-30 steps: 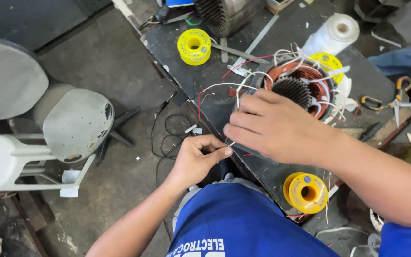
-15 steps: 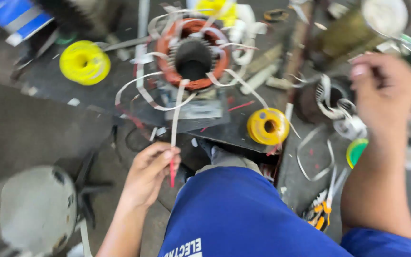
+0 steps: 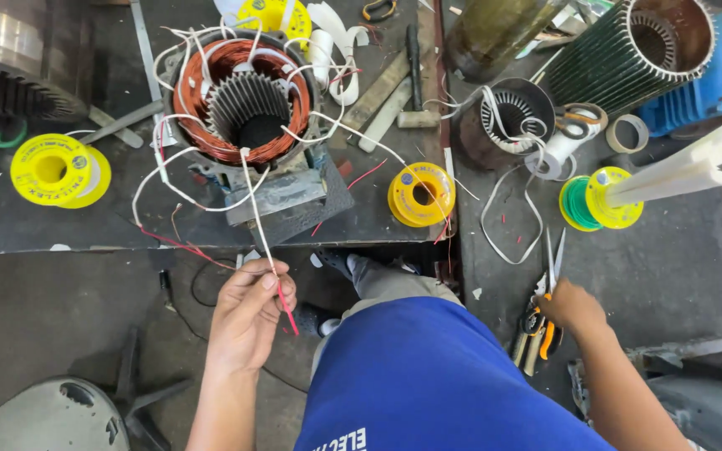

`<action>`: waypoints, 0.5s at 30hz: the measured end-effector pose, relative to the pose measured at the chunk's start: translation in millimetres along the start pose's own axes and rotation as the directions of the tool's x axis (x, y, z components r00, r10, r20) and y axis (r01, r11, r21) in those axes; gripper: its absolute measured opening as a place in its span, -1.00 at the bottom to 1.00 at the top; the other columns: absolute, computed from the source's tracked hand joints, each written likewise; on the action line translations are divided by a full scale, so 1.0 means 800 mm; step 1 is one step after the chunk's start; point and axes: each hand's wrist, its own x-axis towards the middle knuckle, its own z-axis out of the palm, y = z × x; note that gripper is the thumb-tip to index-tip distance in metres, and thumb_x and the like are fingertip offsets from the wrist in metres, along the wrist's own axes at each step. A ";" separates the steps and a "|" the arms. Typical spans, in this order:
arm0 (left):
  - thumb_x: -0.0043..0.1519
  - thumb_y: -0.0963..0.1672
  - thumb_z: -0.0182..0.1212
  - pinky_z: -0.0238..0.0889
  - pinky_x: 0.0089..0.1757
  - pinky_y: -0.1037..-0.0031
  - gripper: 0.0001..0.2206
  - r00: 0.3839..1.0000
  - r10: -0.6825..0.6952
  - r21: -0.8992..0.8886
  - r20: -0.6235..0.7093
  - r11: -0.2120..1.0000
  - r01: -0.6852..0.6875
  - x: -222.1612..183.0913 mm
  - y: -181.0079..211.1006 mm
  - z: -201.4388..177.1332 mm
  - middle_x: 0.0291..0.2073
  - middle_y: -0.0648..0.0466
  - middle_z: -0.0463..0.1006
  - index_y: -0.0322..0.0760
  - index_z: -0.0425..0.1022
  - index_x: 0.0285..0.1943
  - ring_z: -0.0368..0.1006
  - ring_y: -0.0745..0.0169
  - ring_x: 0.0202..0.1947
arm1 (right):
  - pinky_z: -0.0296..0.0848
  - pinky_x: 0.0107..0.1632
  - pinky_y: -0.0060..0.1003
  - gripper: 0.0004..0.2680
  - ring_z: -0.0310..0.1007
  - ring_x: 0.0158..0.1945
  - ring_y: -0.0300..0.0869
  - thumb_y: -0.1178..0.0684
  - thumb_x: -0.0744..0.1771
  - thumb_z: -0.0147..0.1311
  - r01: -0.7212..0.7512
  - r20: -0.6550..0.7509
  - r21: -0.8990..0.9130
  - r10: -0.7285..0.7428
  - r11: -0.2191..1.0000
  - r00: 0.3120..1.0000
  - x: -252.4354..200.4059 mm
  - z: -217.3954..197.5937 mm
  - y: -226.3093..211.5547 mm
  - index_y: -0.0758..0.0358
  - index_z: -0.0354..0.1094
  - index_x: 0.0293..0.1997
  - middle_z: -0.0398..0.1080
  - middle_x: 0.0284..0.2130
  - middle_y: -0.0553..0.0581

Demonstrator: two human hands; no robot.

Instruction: Stripping wire insulation and connecting wires on an electric motor stator

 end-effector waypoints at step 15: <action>0.24 -0.16 0.22 0.32 -0.39 0.59 -0.76 0.999 -0.025 0.040 0.047 0.999 0.023 0.013 0.017 0.018 -0.40 -0.05 0.57 -0.49 0.53 -0.01 0.45 0.30 -0.45 | 0.53 -0.12 0.00 -0.39 0.66 -0.36 0.23 -0.21 0.22 0.33 -0.255 -0.068 0.434 0.313 0.864 0.947 0.044 0.093 0.065 0.31 0.20 0.32 0.50 -0.02 0.42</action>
